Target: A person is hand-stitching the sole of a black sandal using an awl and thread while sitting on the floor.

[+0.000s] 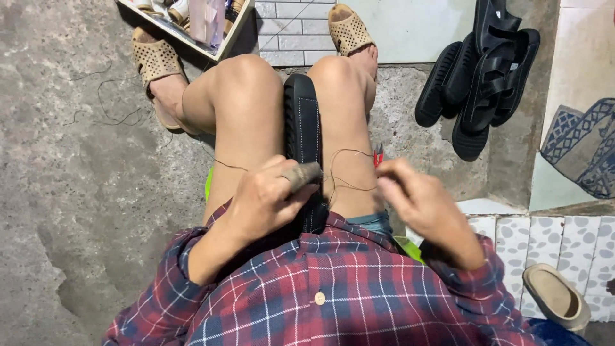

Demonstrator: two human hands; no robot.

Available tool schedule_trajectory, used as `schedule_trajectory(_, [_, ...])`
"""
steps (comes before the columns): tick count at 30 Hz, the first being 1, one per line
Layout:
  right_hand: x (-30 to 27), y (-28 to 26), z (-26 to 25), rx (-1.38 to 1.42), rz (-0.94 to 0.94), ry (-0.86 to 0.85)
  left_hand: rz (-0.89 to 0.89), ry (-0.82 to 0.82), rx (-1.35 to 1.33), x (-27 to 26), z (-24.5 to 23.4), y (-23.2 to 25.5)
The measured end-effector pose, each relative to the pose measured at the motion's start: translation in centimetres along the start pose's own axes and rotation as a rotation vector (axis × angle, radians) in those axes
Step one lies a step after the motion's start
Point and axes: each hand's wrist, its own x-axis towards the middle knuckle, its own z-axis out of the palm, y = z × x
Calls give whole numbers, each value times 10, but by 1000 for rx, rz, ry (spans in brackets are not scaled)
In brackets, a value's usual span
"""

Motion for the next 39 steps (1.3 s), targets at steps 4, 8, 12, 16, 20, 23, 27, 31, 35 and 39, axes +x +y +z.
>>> schedule_trajectory(4, [-1,-10,26,-29,-119,-73,32,-11,115,-17,10,-17])
schedule_trajectory(8, [4,-23,34,-18,-237,-123,68,-35,113,-30,0,-24])
schedule_trajectory(12, [8,-22,42,-11,-258,-137,109,-46,136,-25,-15,-9])
schedule_trajectory(16, [11,-21,44,-10,-250,-114,114,-34,118,-29,-14,-12])
schedule_trajectory(20, [1,-44,23,235,-383,-112,53,-53,110,-30,-13,-11])
schedule_trajectory(23, [-25,-3,9,653,-510,-53,-150,-116,155,-52,-20,-27])
schedule_trajectory(27, [-46,89,-34,1783,-902,309,-531,-601,442,-36,-45,-16])
schedule_trajectory(31, [-25,49,-43,1401,-728,581,-560,-542,-70,-17,-64,-12])
schedule_trajectory(35, [11,-33,8,272,-763,428,-391,-241,-703,-12,-51,-23])
schedule_trajectory(39, [22,-46,42,-65,-663,344,-473,-113,-997,6,-39,-28])
